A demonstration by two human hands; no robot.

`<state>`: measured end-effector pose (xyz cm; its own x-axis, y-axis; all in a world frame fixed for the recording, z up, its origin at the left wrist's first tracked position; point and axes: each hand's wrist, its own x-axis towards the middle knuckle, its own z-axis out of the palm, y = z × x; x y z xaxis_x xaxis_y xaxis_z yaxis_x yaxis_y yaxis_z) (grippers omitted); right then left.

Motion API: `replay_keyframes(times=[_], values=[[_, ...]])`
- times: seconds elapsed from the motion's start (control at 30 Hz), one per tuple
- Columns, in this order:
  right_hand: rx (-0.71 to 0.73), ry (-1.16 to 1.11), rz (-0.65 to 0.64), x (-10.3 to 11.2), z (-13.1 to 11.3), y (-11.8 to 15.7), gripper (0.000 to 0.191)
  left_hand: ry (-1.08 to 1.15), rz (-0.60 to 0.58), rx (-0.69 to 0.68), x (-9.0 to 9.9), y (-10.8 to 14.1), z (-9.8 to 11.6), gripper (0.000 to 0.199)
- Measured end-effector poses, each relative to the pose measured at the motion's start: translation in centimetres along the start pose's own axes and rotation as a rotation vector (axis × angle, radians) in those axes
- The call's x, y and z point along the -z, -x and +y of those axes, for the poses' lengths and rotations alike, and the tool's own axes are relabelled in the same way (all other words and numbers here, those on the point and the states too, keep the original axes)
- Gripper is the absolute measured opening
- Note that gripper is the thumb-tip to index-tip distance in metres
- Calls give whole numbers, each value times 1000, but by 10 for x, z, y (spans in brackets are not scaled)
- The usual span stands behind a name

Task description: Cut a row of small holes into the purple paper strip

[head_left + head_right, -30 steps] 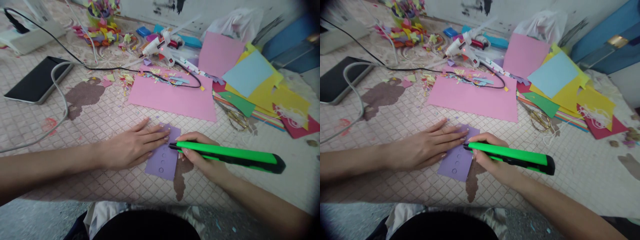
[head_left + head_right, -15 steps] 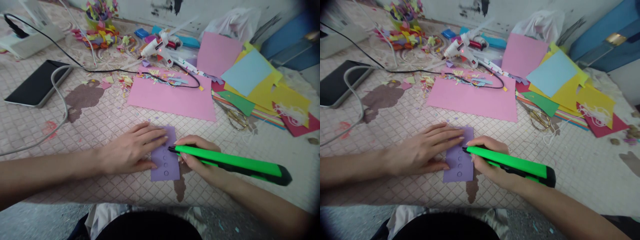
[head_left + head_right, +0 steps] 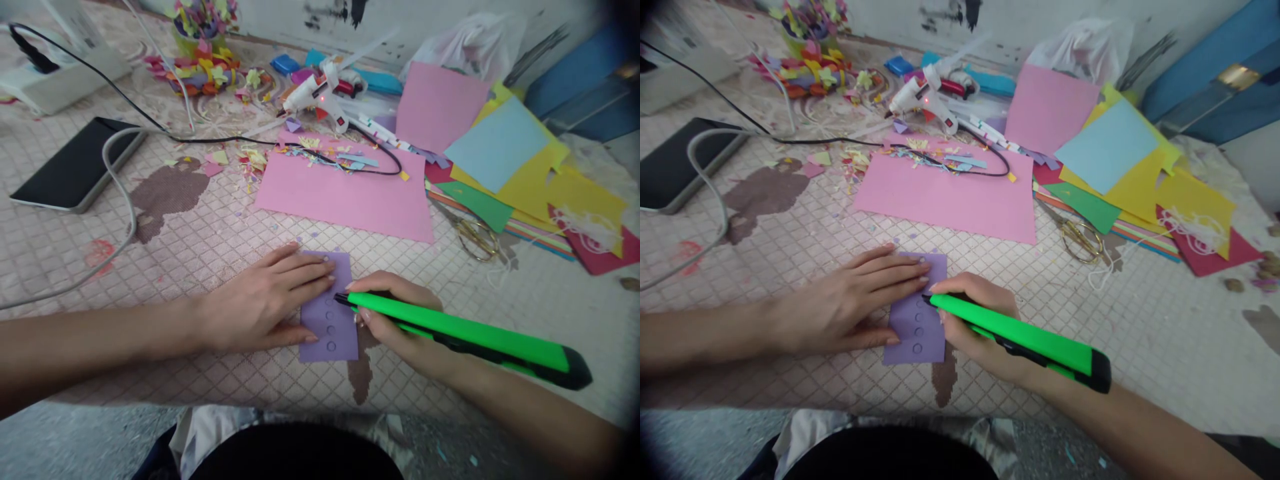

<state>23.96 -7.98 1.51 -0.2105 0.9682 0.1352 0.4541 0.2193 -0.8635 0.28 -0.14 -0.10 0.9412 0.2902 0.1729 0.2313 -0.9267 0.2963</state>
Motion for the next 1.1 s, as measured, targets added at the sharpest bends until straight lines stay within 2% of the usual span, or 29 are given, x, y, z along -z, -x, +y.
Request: replay_keyframes(times=[0.1,0.33,0.6,0.7,0.77,0.93,1.1], values=[[-11,-33,25,3,1,0,22,52,-1,18,2,-1,-8,72],[-52,-62,18,6,4,0,21,40,-95,-17,4,-2,-16,72],[-36,-37,22,5,3,1,22,-75,23,-8,7,0,-8,65],[-27,-31,26,5,2,0,22,-56,49,4,6,1,-10,66],[-19,-28,28,5,1,-1,21,7,22,-9,5,0,-13,71],[29,-14,48,5,-1,-2,21,140,-151,-122,8,-4,-19,77],[56,-3,68,6,-4,-1,21,163,-168,-81,9,-7,-15,78]])
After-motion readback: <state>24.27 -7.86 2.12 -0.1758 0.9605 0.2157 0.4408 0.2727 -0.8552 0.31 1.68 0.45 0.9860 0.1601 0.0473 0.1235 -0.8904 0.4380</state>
